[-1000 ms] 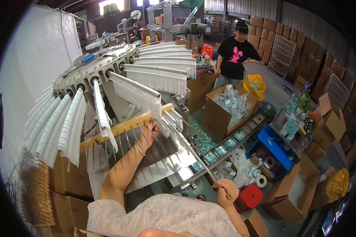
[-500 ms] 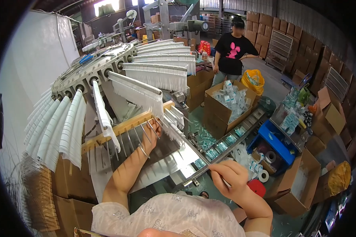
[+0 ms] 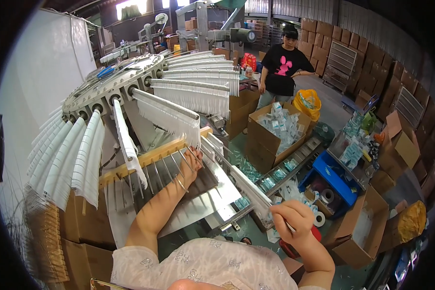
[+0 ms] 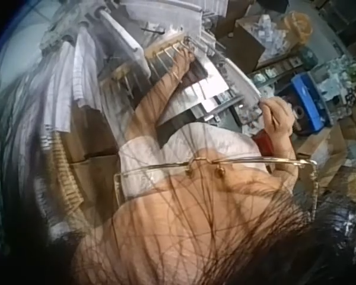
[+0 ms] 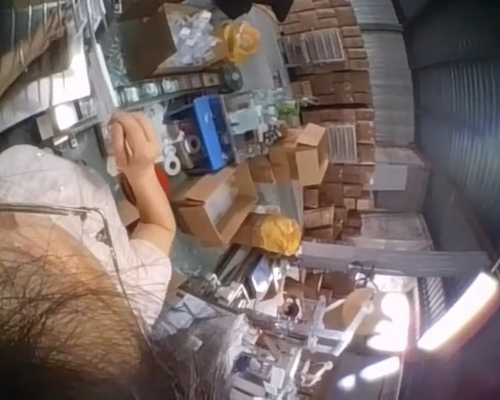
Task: Loading items into a rotating assembly machine and then packing finished plastic containers into a cardboard box.
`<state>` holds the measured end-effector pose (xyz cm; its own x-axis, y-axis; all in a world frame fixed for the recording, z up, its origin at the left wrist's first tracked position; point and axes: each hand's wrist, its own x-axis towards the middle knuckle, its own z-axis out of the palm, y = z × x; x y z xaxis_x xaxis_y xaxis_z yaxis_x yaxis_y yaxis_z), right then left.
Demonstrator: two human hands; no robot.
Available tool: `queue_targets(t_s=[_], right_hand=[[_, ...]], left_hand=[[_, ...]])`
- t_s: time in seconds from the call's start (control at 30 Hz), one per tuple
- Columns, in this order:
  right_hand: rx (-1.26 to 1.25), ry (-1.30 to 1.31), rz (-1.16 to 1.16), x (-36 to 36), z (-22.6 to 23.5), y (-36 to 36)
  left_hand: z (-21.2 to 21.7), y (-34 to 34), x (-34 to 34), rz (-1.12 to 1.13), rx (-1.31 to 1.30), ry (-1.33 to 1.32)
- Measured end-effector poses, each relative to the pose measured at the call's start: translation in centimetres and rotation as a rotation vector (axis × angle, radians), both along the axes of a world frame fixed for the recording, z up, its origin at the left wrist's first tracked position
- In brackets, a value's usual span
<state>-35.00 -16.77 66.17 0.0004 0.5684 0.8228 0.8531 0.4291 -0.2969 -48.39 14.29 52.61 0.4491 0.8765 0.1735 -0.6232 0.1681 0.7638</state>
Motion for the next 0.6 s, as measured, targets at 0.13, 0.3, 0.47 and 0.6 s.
queue_targets(t_s=[0.13, 0.3, 0.47, 0.6], right_hand=[[-0.016, -0.006, -0.021, -0.6, 0.4, 2.1], [0.039, 0.022, -0.021, -0.2, -1.9, 2.5], [0.07, 0.096, -0.038, 0.8, -3.2, -1.0], [0.055, 0.12, -0.074, 1.0, -2.0, -0.6]], left_hand=[[1.7, -1.6, 1.5, 0.01, -0.002, 0.05], [2.5, -4.2, 1.0, 0.155, 0.206, 0.297], [2.7, -5.9, 0.6, 0.287, 0.612, 0.664], [2.2, -5.0, 1.3, 0.553, 1.054, 0.806]])
